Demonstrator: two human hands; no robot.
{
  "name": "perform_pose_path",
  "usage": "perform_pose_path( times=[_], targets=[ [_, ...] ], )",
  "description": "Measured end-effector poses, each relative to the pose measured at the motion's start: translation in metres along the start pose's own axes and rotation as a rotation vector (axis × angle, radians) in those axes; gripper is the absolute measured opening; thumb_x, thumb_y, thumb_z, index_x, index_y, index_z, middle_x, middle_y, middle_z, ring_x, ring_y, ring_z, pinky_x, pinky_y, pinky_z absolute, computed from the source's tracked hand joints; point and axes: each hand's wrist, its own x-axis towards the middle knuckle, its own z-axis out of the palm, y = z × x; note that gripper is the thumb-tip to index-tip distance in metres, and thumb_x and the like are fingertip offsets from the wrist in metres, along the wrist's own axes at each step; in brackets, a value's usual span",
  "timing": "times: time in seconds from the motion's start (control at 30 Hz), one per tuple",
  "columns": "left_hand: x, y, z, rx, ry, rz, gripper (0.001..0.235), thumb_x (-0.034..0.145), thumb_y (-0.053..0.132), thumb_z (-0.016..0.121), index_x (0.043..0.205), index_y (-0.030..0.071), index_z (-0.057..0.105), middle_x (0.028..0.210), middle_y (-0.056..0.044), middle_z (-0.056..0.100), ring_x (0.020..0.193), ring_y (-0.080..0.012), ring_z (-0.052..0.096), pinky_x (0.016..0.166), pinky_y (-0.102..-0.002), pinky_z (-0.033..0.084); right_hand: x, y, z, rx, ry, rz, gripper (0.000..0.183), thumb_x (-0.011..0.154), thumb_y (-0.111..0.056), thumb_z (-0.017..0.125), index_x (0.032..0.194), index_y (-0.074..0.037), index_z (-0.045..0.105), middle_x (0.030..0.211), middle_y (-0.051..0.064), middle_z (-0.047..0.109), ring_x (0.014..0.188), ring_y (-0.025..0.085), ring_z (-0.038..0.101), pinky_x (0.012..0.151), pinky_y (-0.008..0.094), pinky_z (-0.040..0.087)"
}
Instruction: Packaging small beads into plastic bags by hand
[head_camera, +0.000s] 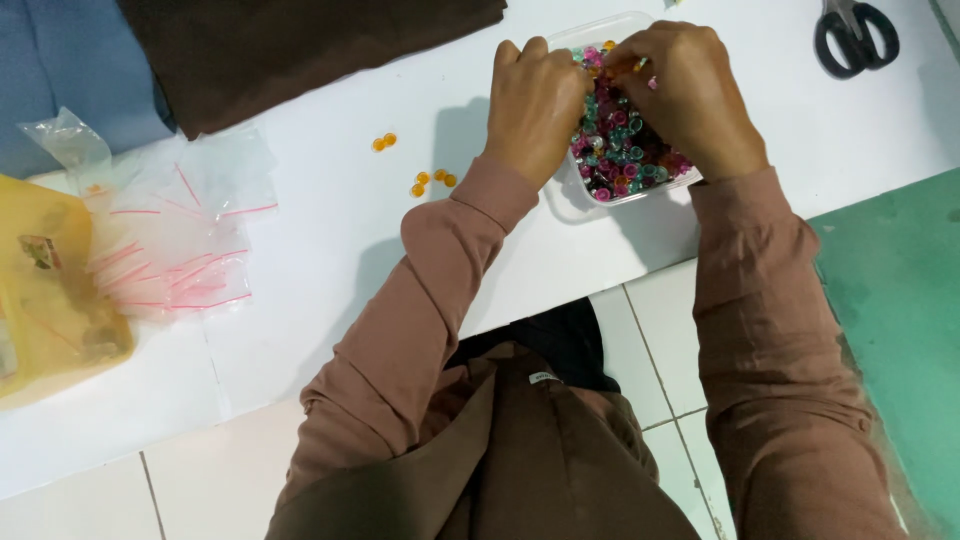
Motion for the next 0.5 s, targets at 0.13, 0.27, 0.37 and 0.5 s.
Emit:
perform_pose_path(
  times=[0.13, 0.27, 0.37, 0.5],
  targets=[
    [-0.002, -0.010, -0.007, -0.242, -0.082, -0.078, 0.025, 0.084, 0.019, 0.079, 0.106, 0.030, 0.083, 0.083, 0.005, 0.073, 0.087, -0.0268, 0.056, 0.079, -0.044, 0.036, -0.008, -0.016, -0.021, 0.195, 0.046, 0.056, 0.014, 0.105, 0.013, 0.075, 0.117, 0.005, 0.078, 0.105, 0.014, 0.075, 0.082, 0.020, 0.060, 0.069, 0.034, 0.050],
    [-0.003, -0.009, -0.016, -0.399, -0.062, -0.120, 0.032, 0.086, 0.017, 0.080, 0.116, 0.027, 0.078, 0.096, 0.004, 0.080, 0.090, -0.0252, 0.061, 0.081, -0.042, 0.038, -0.010, -0.033, -0.035, 0.497, 0.002, 0.307, 0.014, 0.111, 0.005, 0.068, 0.124, 0.003, 0.071, 0.105, 0.009, 0.072, 0.092, 0.012, 0.065, 0.077, 0.023, 0.055],
    [-0.006, -0.007, -0.020, -0.458, -0.075, -0.132, 0.045, 0.086, 0.017, 0.082, 0.128, 0.027, 0.071, 0.115, 0.004, 0.079, 0.100, -0.0246, 0.063, 0.086, -0.042, 0.040, -0.011, -0.044, -0.040, 0.552, -0.010, 0.344, 0.016, 0.112, 0.002, 0.067, 0.128, 0.003, 0.069, 0.107, 0.009, 0.071, 0.095, 0.012, 0.067, 0.082, 0.022, 0.057],
    [-0.017, -0.011, -0.032, -0.459, -0.047, -0.134, 0.048, 0.091, 0.026, 0.081, 0.135, 0.030, 0.064, 0.123, 0.008, 0.073, 0.105, -0.0229, 0.062, 0.089, -0.040, 0.042, -0.006, -0.062, -0.042, 0.481, -0.004, 0.312, 0.015, 0.113, 0.003, 0.068, 0.127, 0.001, 0.071, 0.108, 0.008, 0.071, 0.086, 0.009, 0.059, 0.065, 0.021, 0.051]
  ],
)
